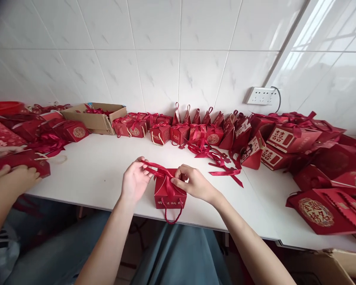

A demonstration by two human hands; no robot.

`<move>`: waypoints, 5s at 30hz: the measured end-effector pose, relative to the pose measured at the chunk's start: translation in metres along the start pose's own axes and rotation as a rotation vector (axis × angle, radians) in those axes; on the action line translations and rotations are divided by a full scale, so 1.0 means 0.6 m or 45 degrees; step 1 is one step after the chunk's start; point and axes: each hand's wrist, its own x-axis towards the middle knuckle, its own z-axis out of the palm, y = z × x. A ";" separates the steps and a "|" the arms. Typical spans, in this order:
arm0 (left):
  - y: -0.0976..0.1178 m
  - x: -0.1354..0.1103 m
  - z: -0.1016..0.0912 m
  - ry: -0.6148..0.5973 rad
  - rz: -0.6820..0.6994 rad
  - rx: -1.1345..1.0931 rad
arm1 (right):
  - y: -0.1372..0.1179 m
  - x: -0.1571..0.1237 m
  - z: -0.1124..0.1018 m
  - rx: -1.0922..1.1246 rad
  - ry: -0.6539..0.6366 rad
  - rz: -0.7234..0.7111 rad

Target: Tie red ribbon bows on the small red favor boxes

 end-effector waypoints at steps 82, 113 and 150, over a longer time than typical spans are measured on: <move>0.102 0.062 0.074 -0.367 0.321 0.305 | -0.005 0.021 -0.052 1.214 0.072 0.128; 0.063 0.040 0.127 -0.612 0.295 0.648 | -0.119 0.057 -0.075 0.876 0.290 -0.147; 0.087 0.014 0.143 -0.714 0.232 0.866 | -0.128 0.072 -0.076 0.594 0.563 -0.129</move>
